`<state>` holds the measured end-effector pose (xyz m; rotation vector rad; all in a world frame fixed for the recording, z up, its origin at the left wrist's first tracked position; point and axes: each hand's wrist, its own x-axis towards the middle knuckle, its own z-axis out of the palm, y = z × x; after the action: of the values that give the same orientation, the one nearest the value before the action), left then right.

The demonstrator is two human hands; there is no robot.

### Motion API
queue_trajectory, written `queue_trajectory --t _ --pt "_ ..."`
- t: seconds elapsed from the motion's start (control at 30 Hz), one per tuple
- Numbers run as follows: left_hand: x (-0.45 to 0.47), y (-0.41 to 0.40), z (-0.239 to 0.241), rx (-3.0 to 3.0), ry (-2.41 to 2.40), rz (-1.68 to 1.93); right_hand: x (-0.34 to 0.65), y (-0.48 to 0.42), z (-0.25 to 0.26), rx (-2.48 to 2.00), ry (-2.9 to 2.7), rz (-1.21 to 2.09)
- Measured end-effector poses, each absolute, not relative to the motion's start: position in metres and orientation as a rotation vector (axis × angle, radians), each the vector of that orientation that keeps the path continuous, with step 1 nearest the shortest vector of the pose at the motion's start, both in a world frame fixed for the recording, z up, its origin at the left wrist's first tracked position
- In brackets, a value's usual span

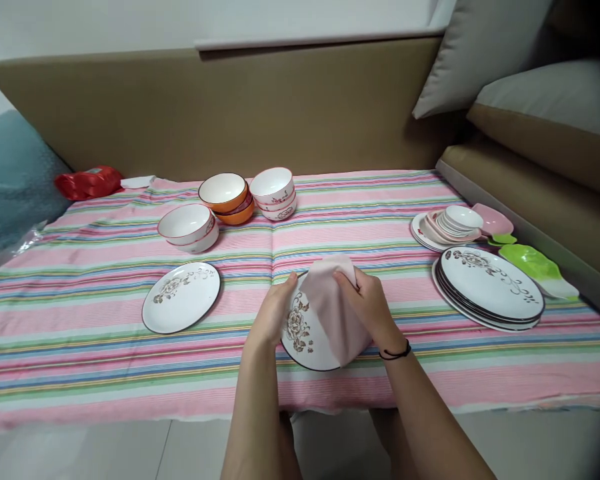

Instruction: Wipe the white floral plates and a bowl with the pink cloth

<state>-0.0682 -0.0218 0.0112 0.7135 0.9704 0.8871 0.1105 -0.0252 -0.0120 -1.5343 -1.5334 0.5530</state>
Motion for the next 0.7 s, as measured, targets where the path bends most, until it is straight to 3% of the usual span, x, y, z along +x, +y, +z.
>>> queue_trajectory --t 0.23,0.4,0.57,0.7 --pt "-0.063 -0.021 0.01 0.919 1.083 0.883 0.093 -0.025 -0.012 -1.455 -1.822 0.338" --pt "-0.061 -0.021 0.01 0.942 1.164 0.852 0.09 -0.02 -0.016 -1.459 -1.663 0.337" --pt "-0.06 -0.02 0.011 0.934 1.148 0.914 0.094 -0.021 -0.011 -1.335 -1.667 0.039" --pt "-0.06 -0.019 0.012 0.982 1.175 0.959 0.09 -0.024 -0.006 -1.206 -1.862 0.11"
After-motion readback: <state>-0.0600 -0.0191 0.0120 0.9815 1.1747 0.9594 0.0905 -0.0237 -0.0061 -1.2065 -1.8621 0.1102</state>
